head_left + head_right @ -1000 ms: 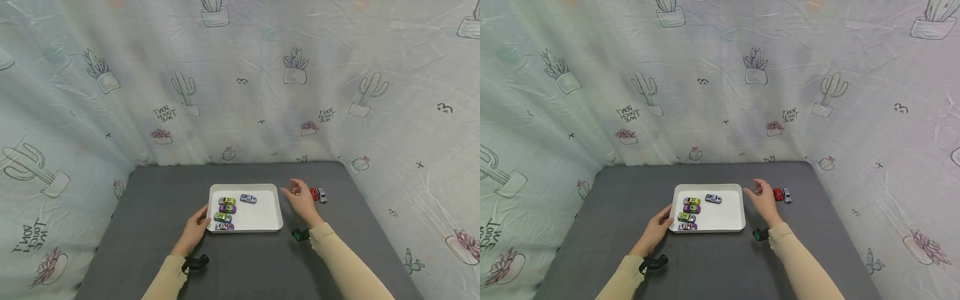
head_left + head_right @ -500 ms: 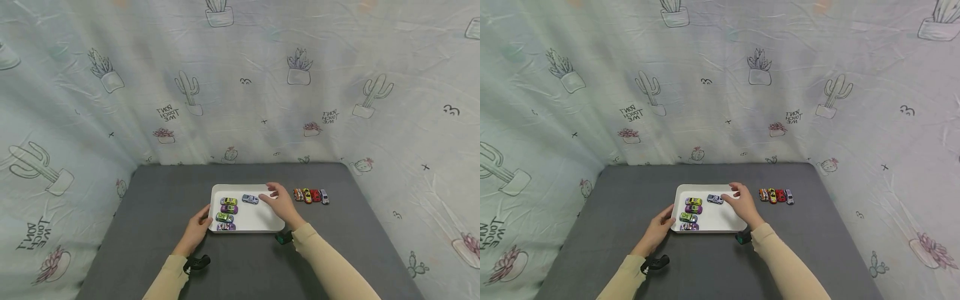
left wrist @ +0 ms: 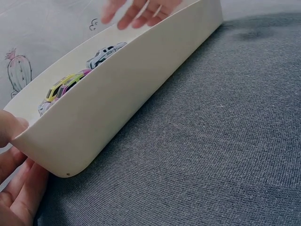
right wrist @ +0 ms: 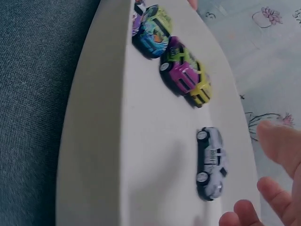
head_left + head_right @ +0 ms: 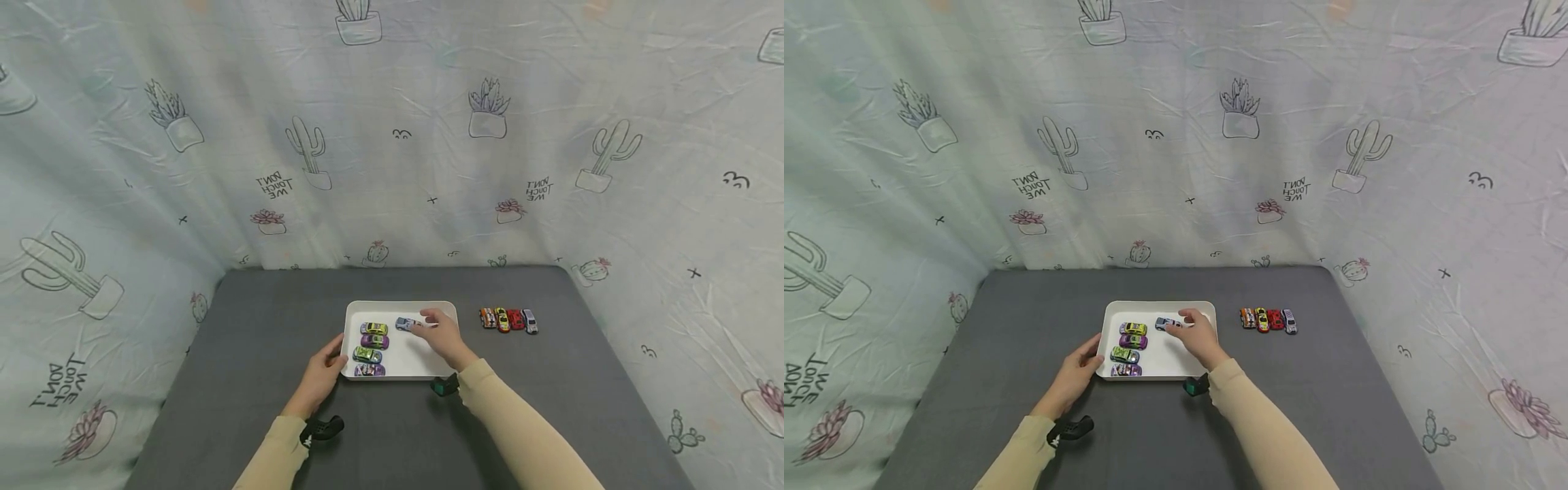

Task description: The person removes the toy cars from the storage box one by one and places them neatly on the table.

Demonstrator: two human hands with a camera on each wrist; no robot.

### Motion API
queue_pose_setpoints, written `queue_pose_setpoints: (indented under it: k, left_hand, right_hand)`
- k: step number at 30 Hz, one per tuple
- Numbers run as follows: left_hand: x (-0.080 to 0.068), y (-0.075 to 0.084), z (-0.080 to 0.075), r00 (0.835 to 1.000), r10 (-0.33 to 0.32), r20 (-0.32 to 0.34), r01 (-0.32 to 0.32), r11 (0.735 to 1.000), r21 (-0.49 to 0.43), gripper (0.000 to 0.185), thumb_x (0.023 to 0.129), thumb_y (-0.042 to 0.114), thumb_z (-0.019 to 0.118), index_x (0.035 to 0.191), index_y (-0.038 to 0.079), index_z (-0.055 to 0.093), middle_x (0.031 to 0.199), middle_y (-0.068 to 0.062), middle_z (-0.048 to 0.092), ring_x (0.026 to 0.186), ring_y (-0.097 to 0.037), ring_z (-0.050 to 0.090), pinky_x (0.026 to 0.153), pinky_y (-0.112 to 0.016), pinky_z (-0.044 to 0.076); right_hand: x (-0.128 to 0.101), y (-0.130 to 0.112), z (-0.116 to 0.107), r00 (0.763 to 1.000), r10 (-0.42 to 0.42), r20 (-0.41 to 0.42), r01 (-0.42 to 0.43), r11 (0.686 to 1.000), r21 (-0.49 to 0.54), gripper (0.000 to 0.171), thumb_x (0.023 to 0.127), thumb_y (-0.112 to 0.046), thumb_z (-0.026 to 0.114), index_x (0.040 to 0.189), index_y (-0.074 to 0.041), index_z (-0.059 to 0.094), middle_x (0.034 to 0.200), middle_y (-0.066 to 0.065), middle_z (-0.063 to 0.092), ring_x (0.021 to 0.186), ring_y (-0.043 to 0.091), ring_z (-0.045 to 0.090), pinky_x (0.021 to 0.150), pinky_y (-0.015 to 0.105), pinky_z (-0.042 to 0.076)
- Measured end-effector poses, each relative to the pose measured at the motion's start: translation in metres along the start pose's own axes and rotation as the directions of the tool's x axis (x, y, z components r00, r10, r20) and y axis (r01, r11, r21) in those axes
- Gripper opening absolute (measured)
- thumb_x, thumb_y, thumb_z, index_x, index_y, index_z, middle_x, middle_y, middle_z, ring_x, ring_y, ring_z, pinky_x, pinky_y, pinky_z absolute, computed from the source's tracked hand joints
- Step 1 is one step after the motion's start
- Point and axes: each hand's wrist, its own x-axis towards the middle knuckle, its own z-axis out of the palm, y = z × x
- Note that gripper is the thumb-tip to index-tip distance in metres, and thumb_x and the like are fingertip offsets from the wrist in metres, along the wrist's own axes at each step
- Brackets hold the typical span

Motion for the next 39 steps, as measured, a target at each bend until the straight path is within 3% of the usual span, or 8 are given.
queue_pose_setpoints:
  k: [8, 14, 22, 39]
  left_hand:
    - [0.001, -0.001, 0.0, 1.0, -0.016, 0.0, 0.016, 1.0, 0.007, 0.053, 0.099, 0.012, 0.057, 0.148, 0.024, 0.042, 0.143, -0.009, 0.048, 0.118, -0.022, 0.053, 0.098, -0.044, 0.044]
    - [0.001, 0.0, 0.0, 1.0, -0.012, -0.001, 0.012, 1.0, 0.009, 0.053, 0.099, 0.013, 0.057, 0.149, 0.024, 0.041, 0.142, -0.008, 0.049, 0.118, -0.022, 0.054, 0.097, -0.045, 0.045]
    - [0.001, -0.001, 0.001, 1.0, -0.015, -0.004, 0.015, 1.0, 0.027, 0.053, 0.099, 0.015, 0.057, 0.149, 0.023, 0.041, 0.143, -0.009, 0.048, 0.121, -0.024, 0.052, 0.099, -0.046, 0.043]
    - [0.002, -0.003, 0.001, 0.999, -0.035, -0.017, 0.035, 0.999, 0.031, 0.053, 0.099, 0.016, 0.058, 0.148, 0.027, 0.042, 0.141, -0.004, 0.05, 0.119, -0.02, 0.053, 0.098, -0.044, 0.043]
  right_hand:
    - [0.003, 0.006, 0.007, 0.998, 0.069, 0.007, -0.07, 0.997, 0.019, 0.056, 0.084, -0.03, 0.077, 0.132, -0.01, 0.057, 0.131, 0.019, 0.052, 0.121, 0.037, 0.048, 0.097, 0.051, 0.041]
    - [0.012, 0.013, 0.011, 0.997, 0.072, 0.031, -0.073, 0.996, 0.048, 0.057, 0.082, -0.028, 0.078, 0.132, -0.009, 0.058, 0.128, 0.019, 0.053, 0.119, 0.035, 0.049, 0.098, 0.05, 0.04]
    - [0.012, 0.011, 0.018, 0.998, 0.05, -0.031, -0.05, 0.999, -0.009, 0.049, 0.082, -0.02, 0.078, 0.125, -0.003, 0.062, 0.119, 0.019, 0.056, 0.11, 0.033, 0.052, 0.095, 0.048, 0.041]
    - [0.016, 0.013, 0.028, 0.98, 0.136, -0.142, -0.152, 0.983, -0.106, 0.037, 0.078, -0.017, 0.079, 0.111, -0.009, 0.068, 0.116, 0.013, 0.054, 0.105, 0.031, 0.047, 0.086, 0.043, 0.043]
